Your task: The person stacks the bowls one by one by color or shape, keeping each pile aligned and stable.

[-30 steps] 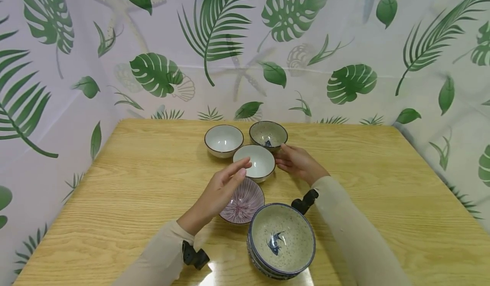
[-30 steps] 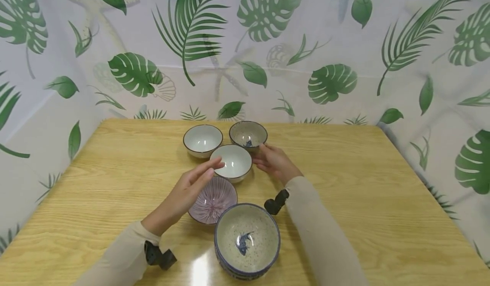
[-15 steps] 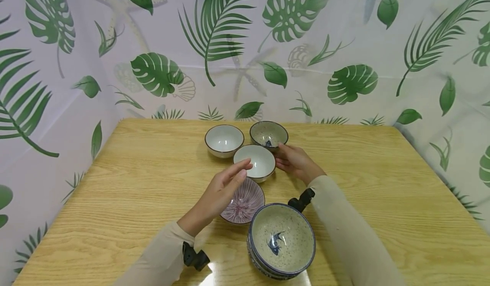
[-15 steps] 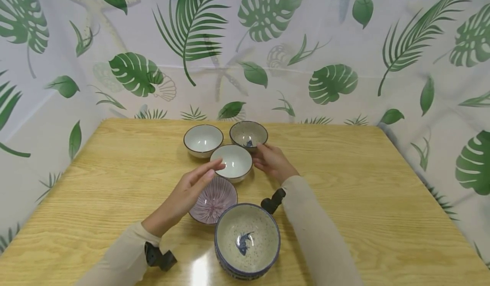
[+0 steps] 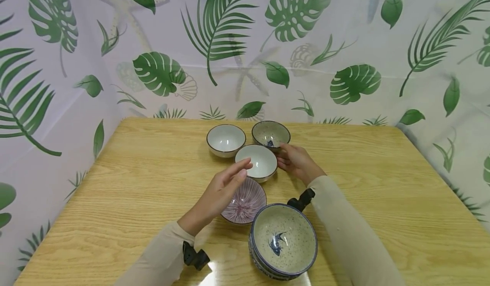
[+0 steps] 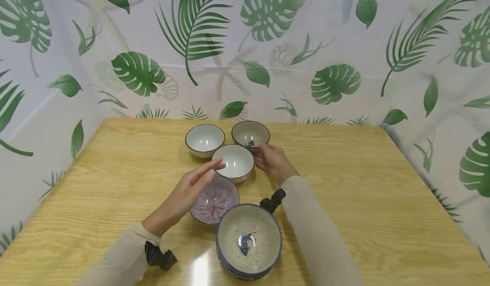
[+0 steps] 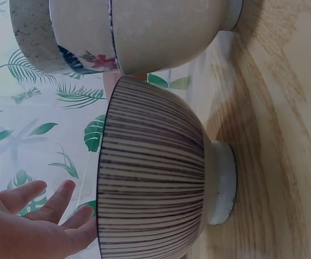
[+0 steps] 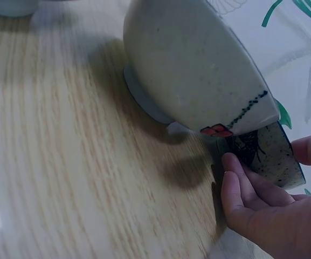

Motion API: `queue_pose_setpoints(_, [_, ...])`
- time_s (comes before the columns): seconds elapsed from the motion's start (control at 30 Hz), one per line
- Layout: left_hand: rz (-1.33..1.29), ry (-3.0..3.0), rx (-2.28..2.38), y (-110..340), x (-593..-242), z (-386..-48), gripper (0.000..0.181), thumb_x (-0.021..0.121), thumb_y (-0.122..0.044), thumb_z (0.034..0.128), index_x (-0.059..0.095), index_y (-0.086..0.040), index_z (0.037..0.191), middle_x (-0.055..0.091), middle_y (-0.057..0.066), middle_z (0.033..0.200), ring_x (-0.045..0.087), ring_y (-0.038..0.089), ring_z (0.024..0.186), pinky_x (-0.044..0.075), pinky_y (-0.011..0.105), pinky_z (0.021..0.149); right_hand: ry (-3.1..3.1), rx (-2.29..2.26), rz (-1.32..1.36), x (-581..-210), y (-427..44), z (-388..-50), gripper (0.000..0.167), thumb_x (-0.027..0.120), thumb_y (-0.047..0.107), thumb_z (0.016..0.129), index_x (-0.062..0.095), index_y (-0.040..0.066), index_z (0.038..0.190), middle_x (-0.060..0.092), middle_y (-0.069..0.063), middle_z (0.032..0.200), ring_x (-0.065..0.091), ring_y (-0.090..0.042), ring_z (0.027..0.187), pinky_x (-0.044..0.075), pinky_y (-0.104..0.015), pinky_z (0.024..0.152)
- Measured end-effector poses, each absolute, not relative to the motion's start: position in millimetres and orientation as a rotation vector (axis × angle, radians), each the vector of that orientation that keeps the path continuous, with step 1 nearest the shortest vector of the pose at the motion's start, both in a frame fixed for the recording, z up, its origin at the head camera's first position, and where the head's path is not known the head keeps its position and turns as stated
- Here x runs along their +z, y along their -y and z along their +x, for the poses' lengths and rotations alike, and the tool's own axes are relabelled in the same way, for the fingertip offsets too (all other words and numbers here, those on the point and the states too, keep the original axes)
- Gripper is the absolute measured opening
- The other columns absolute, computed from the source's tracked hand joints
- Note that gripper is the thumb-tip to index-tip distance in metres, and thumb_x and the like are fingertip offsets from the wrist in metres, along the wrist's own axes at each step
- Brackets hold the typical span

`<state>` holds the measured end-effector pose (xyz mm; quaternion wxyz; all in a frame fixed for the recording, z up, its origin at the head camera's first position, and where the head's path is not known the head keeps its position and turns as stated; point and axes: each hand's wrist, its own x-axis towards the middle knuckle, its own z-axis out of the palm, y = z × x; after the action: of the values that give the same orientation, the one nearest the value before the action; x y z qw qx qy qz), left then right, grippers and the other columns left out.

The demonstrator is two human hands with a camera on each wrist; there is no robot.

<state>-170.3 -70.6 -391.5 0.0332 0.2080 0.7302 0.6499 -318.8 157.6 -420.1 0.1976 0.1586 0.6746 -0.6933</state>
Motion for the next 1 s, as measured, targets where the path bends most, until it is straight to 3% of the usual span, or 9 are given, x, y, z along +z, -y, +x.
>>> queue_pose_setpoints(0.37, [0.645, -2.237, 2.01, 70.7, -389.1, -170.0, 0.044, 0.039, -0.025, 0.1046, 0.04, -0.009, 0.146, 0.046, 0.013, 0.144, 0.036, 0.025, 0.137, 0.029, 0.047, 0.114, -1.836, -2.034, 0.478, -420.8, -161.5, -315.5, 0.051, 0.042, 0.022, 0.102, 0.03, 0.003, 0.148, 0.051, -0.019, 0.131, 0.061, -0.011, 0.082, 0.049, -0.031, 0.097])
queue_pose_setpoints(0.6, [0.653, -2.237, 2.01, 70.8, -388.1, -170.0, 0.045, 0.039, -0.026, 0.1047, 0.04, -0.008, 0.146, 0.044, 0.012, 0.146, 0.034, 0.024, 0.139, 0.028, 0.045, 0.114, -1.804, -2.069, 0.511, -415.1, -168.4, -311.7, 0.049, 0.046, 0.019, 0.1, 0.037, 0.001, 0.144, 0.07, -0.008, 0.094, 0.067, -0.014, 0.082, 0.055, -0.027, 0.082])
queue_pose_setpoints(0.8, [0.645, -2.242, 2.015, 69.8, -385.8, -171.3, 0.045, 0.039, -0.026, 0.1045, 0.04, -0.007, 0.145, 0.043, 0.011, 0.147, 0.033, 0.022, 0.14, 0.028, 0.042, 0.115, -1.742, -2.101, 0.552, -406.3, -177.4, -307.0, 0.05, 0.049, 0.016, 0.097, 0.036, 0.002, 0.143, 0.069, -0.012, 0.096, 0.068, -0.017, 0.088, 0.053, -0.029, 0.09])
queue_pose_setpoints(1.0, [0.668, -2.223, 2.0, 68.3, -383.6, -169.9, 0.046, 0.038, -0.026, 0.1048, 0.038, -0.006, 0.146, 0.039, 0.011, 0.15, 0.031, 0.022, 0.141, 0.027, 0.042, 0.115, -1.772, -2.103, 0.47, -397.4, -186.9, -300.7, 0.052, 0.049, 0.016, 0.097, 0.032, 0.0, 0.143, 0.069, -0.008, 0.081, 0.069, -0.015, 0.08, 0.056, -0.025, 0.08])
